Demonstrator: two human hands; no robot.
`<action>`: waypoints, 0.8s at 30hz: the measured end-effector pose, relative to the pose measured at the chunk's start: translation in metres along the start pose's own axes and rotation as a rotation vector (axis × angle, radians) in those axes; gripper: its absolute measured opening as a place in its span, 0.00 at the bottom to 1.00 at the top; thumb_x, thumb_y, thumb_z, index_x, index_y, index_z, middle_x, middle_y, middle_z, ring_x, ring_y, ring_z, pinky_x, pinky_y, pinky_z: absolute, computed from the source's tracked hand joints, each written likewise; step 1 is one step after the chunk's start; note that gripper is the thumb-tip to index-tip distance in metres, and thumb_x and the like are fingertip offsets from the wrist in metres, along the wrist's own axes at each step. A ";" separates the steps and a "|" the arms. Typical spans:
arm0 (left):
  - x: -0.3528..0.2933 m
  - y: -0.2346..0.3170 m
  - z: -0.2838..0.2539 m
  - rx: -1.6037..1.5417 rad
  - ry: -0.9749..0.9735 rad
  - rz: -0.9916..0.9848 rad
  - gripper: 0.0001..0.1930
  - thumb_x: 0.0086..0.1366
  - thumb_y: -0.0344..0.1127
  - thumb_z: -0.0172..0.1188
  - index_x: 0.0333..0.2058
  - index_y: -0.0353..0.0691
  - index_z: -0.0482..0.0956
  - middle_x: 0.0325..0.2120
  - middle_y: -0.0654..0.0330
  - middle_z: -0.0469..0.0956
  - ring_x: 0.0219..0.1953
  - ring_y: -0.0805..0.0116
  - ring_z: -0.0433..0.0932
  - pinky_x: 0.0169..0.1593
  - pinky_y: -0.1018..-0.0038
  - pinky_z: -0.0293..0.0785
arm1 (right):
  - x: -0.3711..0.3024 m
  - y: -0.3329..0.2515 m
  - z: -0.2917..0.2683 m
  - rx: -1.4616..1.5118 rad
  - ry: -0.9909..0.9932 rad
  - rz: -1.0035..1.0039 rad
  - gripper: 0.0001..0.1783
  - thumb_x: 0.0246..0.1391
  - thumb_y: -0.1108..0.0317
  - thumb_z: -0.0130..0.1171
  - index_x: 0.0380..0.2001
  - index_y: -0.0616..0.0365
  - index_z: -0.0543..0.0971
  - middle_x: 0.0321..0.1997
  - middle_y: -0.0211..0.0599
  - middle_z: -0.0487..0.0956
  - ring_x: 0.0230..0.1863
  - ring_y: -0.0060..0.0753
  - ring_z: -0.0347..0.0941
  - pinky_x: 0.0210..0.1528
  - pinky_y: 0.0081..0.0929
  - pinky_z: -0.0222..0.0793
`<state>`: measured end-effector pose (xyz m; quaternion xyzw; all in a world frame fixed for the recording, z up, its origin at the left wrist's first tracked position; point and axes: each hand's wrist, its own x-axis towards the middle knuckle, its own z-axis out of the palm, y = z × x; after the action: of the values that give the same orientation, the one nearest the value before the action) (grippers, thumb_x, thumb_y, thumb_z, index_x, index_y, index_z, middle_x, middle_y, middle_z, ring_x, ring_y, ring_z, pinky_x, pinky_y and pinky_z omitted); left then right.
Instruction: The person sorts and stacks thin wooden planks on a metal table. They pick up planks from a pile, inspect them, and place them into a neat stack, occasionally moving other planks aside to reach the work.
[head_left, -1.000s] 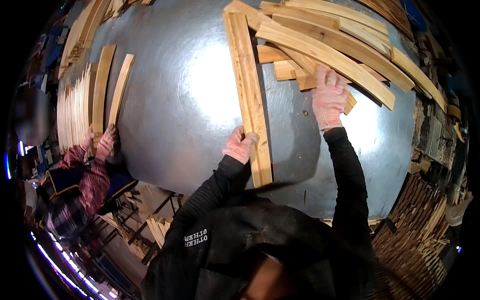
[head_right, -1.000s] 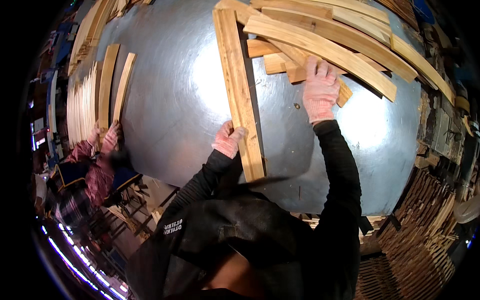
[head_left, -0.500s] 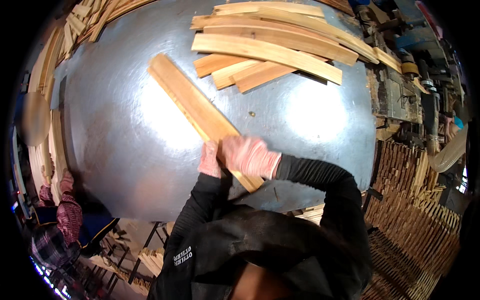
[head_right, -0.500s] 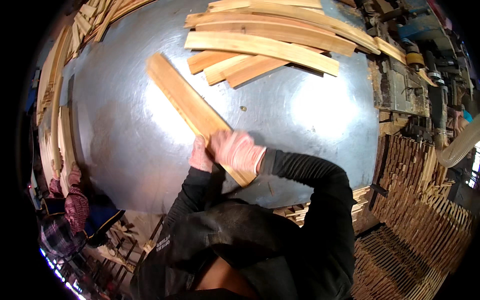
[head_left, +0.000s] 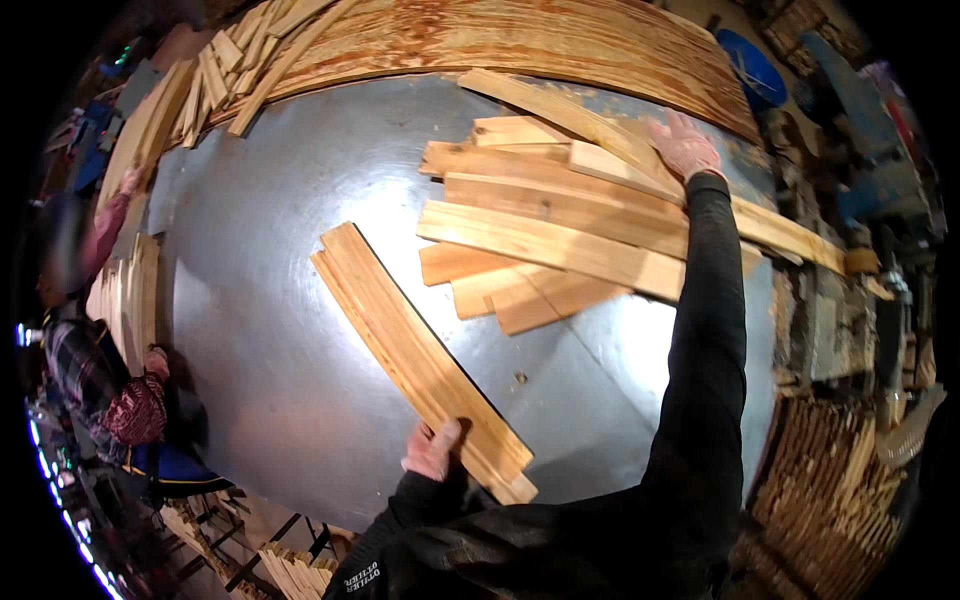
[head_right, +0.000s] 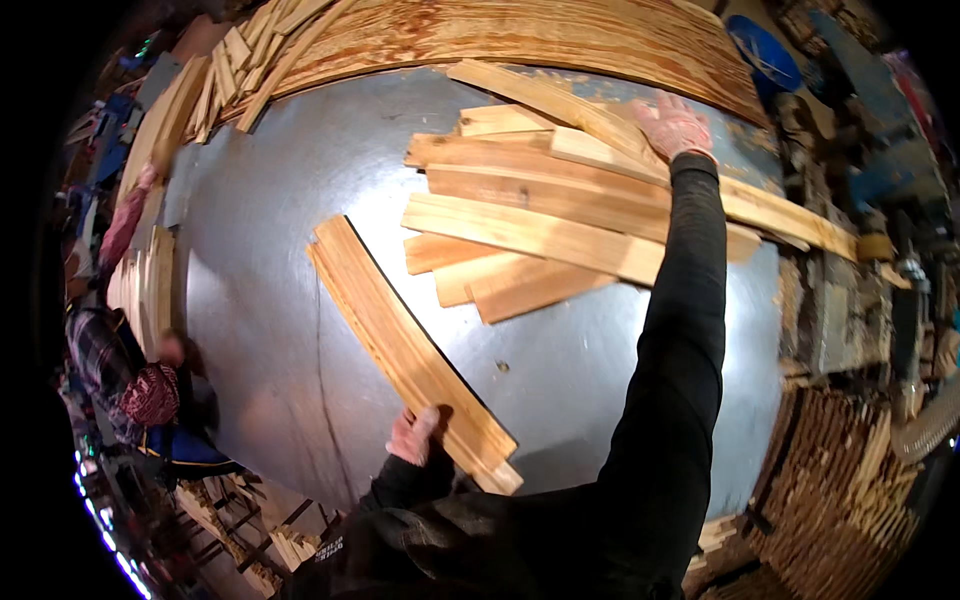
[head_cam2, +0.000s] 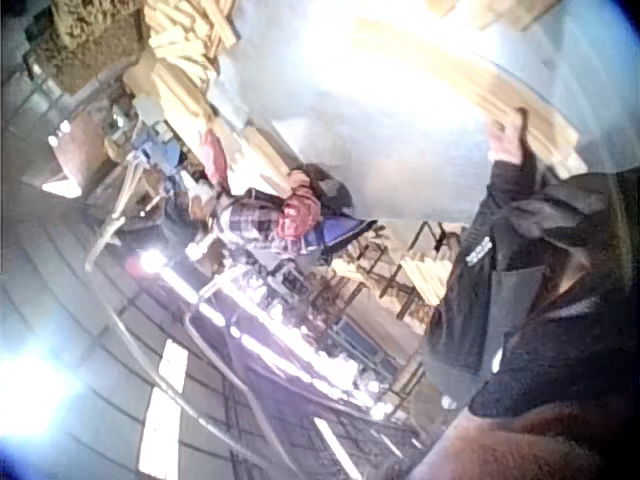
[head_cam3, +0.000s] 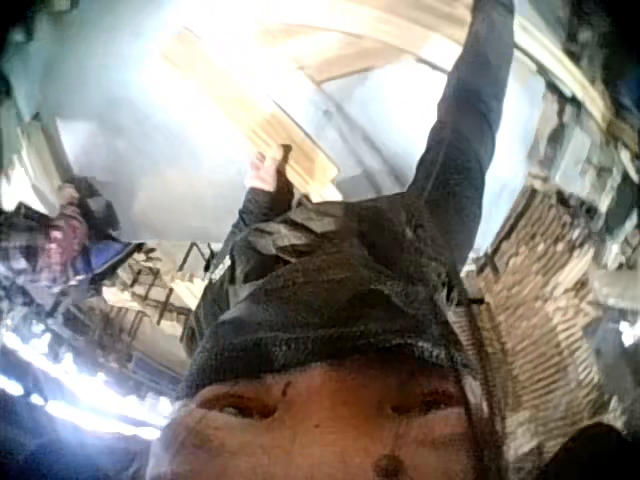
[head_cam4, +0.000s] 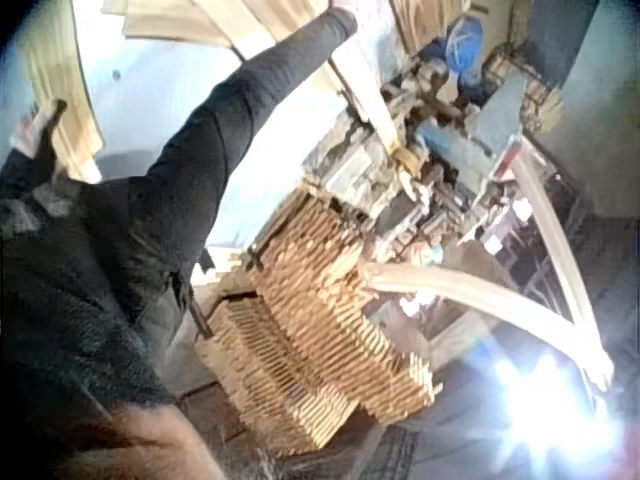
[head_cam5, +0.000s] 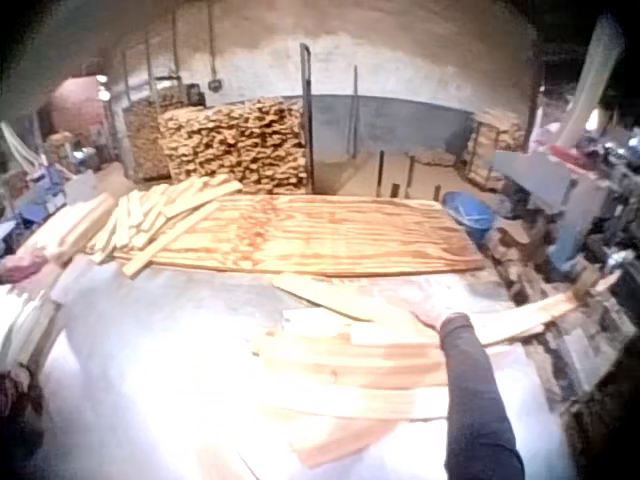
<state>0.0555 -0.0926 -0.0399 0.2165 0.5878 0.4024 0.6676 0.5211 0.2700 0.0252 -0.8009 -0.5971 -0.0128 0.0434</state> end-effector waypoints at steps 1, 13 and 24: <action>0.004 0.002 0.007 -0.003 -0.010 0.055 0.21 0.61 0.36 0.64 0.49 0.32 0.72 0.39 0.58 0.79 0.40 0.68 0.78 0.47 0.71 0.75 | 0.025 0.017 0.024 0.020 -0.064 -0.008 0.41 0.58 0.32 0.37 0.66 0.46 0.63 0.72 0.39 0.59 0.73 0.42 0.51 0.72 0.44 0.43; 0.103 0.017 0.063 0.152 0.473 0.078 0.28 0.53 0.27 0.70 0.51 0.35 0.67 0.40 0.56 0.77 0.40 0.65 0.77 0.46 0.69 0.75 | -0.005 -0.167 0.062 -0.167 -0.470 0.103 0.43 0.58 0.28 0.34 0.64 0.47 0.67 0.70 0.37 0.63 0.71 0.46 0.56 0.72 0.51 0.40; 0.088 0.046 -0.191 0.392 0.528 0.015 0.27 0.57 0.44 0.67 0.51 0.33 0.74 0.44 0.48 0.80 0.44 0.61 0.77 0.50 0.71 0.71 | -0.271 -0.265 0.020 -0.130 -0.688 -0.085 0.36 0.55 0.32 0.45 0.50 0.51 0.80 0.54 0.43 0.79 0.59 0.43 0.71 0.58 0.39 0.66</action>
<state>-0.1420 -0.0314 -0.1000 0.2336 0.8052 0.3287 0.4348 0.1886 0.0875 -0.0004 -0.7338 -0.6075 0.2179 -0.2120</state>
